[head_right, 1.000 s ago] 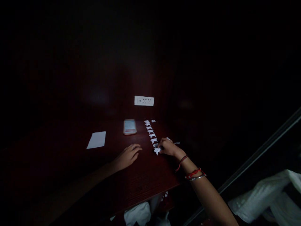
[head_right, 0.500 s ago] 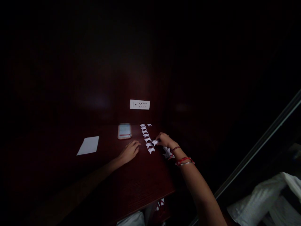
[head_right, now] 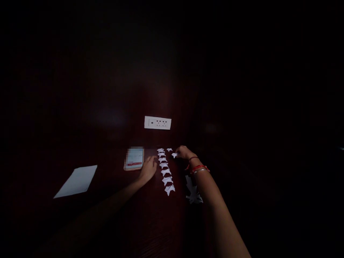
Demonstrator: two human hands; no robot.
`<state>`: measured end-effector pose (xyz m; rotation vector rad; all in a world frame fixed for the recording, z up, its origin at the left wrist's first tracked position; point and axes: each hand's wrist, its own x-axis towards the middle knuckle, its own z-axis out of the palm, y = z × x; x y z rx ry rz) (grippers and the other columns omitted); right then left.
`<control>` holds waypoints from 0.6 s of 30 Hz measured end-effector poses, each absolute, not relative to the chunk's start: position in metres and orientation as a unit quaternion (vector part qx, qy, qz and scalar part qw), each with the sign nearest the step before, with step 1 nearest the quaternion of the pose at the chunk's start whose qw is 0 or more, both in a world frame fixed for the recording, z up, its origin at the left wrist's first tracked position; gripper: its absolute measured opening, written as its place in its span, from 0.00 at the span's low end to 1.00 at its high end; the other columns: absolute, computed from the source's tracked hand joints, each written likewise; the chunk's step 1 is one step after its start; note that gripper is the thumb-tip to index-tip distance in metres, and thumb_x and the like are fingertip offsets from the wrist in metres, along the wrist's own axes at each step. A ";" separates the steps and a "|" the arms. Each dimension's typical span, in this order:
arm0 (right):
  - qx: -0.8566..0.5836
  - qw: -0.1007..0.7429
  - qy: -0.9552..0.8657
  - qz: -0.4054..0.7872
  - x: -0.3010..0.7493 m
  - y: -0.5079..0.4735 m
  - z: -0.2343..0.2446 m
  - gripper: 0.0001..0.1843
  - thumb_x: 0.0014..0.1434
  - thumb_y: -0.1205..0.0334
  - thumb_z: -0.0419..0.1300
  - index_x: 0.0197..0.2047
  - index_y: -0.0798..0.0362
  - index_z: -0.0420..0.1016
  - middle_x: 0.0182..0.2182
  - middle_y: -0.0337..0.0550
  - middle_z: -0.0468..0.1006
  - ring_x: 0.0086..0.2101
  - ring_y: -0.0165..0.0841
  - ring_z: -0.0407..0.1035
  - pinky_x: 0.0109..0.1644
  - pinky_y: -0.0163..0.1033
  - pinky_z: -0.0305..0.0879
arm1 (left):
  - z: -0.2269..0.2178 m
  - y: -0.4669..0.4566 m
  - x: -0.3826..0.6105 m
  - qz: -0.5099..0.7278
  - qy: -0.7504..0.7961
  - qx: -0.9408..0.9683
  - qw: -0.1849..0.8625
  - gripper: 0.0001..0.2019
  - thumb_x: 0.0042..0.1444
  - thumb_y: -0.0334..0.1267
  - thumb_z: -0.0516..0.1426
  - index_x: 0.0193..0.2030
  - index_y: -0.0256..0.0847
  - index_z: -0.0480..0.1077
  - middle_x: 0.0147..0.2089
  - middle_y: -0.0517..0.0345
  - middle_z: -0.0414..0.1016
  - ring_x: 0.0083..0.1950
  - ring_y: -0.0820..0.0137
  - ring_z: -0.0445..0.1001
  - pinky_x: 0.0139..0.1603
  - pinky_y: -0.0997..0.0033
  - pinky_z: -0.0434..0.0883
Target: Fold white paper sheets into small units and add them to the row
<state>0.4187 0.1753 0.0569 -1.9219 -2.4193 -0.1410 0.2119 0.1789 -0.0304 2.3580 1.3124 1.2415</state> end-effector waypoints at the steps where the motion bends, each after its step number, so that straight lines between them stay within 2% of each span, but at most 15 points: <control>1: -0.622 0.021 -0.781 -0.041 0.421 0.184 0.053 0.15 0.46 0.65 0.58 0.40 0.53 0.71 0.37 0.41 0.74 0.38 0.31 0.67 0.38 0.29 0.59 | -0.030 0.183 0.215 0.424 0.447 0.783 0.090 0.15 0.51 0.24 0.43 0.46 0.33 0.59 0.43 0.48 0.64 0.45 0.66 0.63 0.47 0.66 0.60; 11: -0.623 -0.001 -0.782 -0.019 0.428 0.250 0.026 0.16 0.45 0.64 0.59 0.41 0.52 0.71 0.38 0.41 0.73 0.39 0.31 0.67 0.40 0.29 0.59 | -0.033 0.210 0.227 0.460 0.473 0.740 0.129 0.17 0.50 0.23 0.43 0.48 0.33 0.56 0.45 0.46 0.63 0.46 0.65 0.64 0.45 0.67 0.61; 18: -0.625 0.001 -0.781 0.003 0.419 0.262 0.024 0.18 0.45 0.66 0.59 0.43 0.52 0.70 0.39 0.40 0.73 0.38 0.31 0.67 0.38 0.28 0.60 | -0.032 0.210 0.228 0.459 0.504 0.717 0.145 0.17 0.49 0.24 0.44 0.48 0.31 0.57 0.45 0.43 0.63 0.45 0.61 0.63 0.43 0.63 0.61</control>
